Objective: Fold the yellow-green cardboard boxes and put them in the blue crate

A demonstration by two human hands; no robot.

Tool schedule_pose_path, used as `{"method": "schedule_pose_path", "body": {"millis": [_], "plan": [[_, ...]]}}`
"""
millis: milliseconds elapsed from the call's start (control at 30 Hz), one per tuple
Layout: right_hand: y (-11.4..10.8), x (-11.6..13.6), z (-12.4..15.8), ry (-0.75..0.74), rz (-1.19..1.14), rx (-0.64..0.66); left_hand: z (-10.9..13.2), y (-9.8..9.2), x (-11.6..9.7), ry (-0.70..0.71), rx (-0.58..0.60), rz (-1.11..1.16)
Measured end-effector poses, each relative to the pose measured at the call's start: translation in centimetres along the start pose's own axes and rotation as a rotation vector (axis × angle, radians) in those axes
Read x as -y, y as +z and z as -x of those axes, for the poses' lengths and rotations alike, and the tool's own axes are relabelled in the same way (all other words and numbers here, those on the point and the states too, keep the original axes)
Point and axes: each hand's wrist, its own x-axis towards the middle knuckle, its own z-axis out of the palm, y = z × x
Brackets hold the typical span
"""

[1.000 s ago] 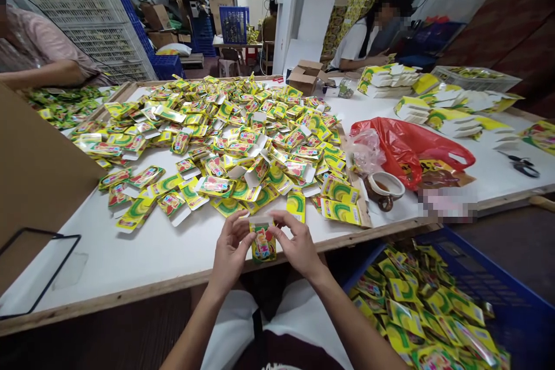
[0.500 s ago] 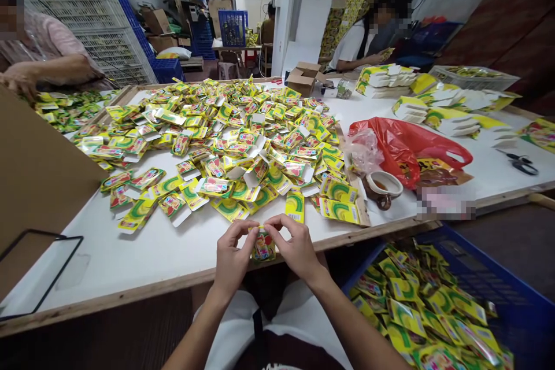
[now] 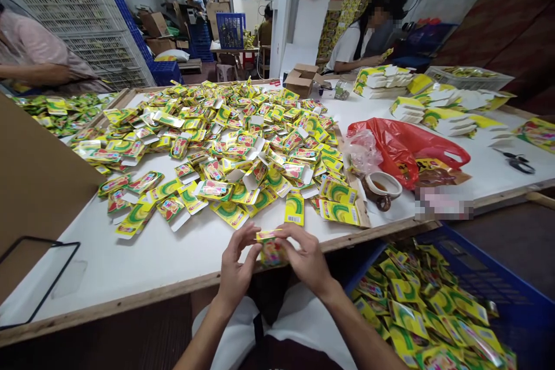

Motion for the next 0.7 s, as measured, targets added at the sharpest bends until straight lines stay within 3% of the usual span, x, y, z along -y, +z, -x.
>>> {"method": "schedule_pose_path", "body": {"millis": [167,233,300,433,500,600,700], "plan": [[-10.8,0.2,1.8,0.261,0.585,-0.045,0.0,-1.1,0.8,-0.145,-0.027,-0.121],[-12.2,-0.7,1.9,0.304,0.709,-0.056,-0.3,-1.1,1.1,-0.172,-0.013,-0.174],[-10.3,-2.0,1.2,0.303,0.674,-0.074,-0.6,-0.8,1.1,-0.172,0.022,-0.196],[-1.7,-5.2,-1.6,0.239,0.589,-0.148,-0.5,-0.3,0.6,-0.156,0.057,-0.212],[1.6,-6.3,-2.7,0.235,0.587,-0.200,-0.2,-0.6,0.4,-0.173,0.060,-0.204],[2.9,-6.8,-2.8,0.260,0.524,-0.230,0.3,-1.3,0.4,-0.213,0.044,-0.169],[1.5,-6.0,-1.4,0.326,0.249,-0.197,0.2,-1.2,0.9,-0.245,0.015,-0.116]]}}
